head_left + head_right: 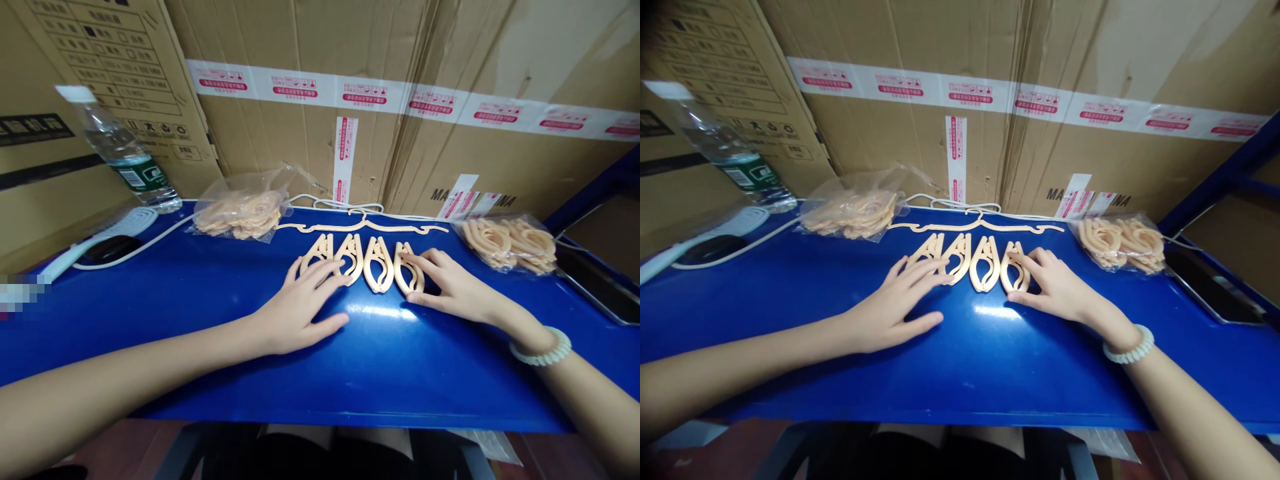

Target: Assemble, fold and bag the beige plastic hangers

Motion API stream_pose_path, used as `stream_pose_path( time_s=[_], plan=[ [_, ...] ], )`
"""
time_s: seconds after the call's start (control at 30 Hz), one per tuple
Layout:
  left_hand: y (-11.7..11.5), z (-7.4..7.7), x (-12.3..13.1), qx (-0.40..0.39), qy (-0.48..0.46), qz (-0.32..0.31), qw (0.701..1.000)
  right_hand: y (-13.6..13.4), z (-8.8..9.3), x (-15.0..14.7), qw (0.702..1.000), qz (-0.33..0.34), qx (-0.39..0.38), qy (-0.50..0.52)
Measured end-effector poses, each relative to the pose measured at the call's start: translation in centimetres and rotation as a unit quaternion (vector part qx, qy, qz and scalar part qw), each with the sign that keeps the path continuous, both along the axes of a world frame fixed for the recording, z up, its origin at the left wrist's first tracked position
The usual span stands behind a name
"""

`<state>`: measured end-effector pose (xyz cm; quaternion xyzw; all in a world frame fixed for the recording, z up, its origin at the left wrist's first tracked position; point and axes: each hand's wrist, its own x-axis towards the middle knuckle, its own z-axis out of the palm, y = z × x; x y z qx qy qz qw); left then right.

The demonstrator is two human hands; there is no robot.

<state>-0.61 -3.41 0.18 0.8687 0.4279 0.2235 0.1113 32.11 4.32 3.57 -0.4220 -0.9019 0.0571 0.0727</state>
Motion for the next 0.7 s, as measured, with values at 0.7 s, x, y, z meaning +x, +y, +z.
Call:
stream_pose_path(
  time_s=[0.7],
  plan=[
    [4.2, -0.8, -2.9, -0.014, -0.078, 0.079, 0.994, 0.5, 0.8, 0.8, 0.999, -0.014, -0.029, -0.008]
  ],
)
